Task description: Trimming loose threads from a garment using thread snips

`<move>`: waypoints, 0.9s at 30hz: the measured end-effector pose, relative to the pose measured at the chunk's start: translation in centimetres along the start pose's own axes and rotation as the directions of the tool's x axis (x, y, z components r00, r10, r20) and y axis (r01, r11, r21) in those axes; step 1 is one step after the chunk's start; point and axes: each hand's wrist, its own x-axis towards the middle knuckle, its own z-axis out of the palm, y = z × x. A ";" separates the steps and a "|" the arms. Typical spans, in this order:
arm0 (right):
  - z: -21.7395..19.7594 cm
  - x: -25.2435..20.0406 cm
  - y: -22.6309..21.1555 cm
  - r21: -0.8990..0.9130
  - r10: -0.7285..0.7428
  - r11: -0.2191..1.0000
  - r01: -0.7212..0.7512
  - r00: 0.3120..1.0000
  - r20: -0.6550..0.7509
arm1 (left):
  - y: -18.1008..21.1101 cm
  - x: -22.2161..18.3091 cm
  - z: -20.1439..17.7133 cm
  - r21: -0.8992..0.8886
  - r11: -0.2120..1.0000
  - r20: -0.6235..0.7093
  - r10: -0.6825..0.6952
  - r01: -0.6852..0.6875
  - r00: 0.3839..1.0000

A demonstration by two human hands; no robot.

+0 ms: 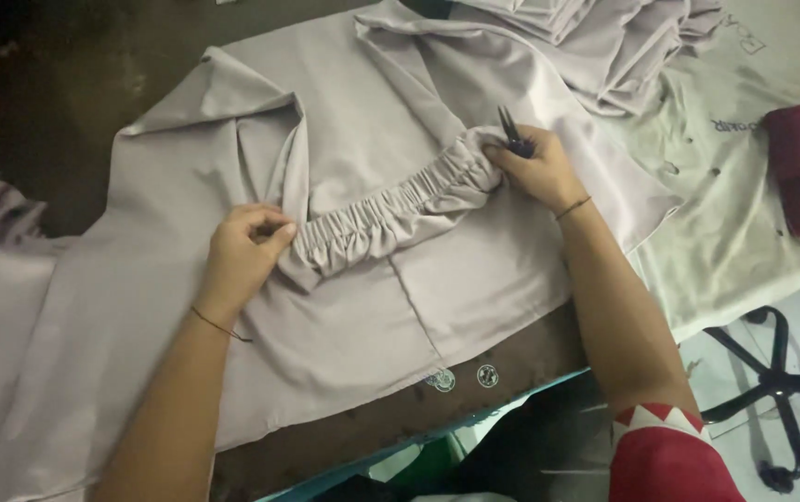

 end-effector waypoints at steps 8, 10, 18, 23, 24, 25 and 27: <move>-0.7 -3.4 -10.8 0.074 -0.279 0.948 0.310 0.919 -0.278 | 1.6 -0.8 0.3 0.242 0.930 0.009 0.283 -0.276 0.959; 1.6 -5.5 -15.8 0.260 -0.332 0.888 0.378 0.921 -0.203 | 1.3 -0.6 0.3 0.156 0.918 0.009 0.367 -0.364 0.930; 14.3 -6.1 -17.1 0.399 -0.436 0.852 0.339 0.882 0.180 | 2.3 -1.5 -1.3 0.122 0.950 -0.052 0.297 -0.289 0.954; 16.4 -6.6 -12.1 0.363 -0.456 0.843 0.396 0.885 0.093 | 4.1 -2.5 -2.0 0.111 0.976 0.174 0.165 -0.186 0.971; 16.3 -6.5 -12.4 0.358 -0.491 0.824 0.439 0.868 0.068 | 3.7 -2.2 -1.6 0.059 0.987 0.174 0.136 -0.148 0.975; 16.2 -6.4 -12.8 0.353 -0.526 0.803 0.480 0.849 0.043 | 3.3 -2.0 -1.1 0.006 0.994 0.175 0.106 -0.109 0.979; 16.1 -6.7 -13.3 0.335 -0.563 0.785 0.522 0.826 0.034 | 2.8 -1.7 -0.8 -0.137 0.988 0.156 0.090 -0.069 0.984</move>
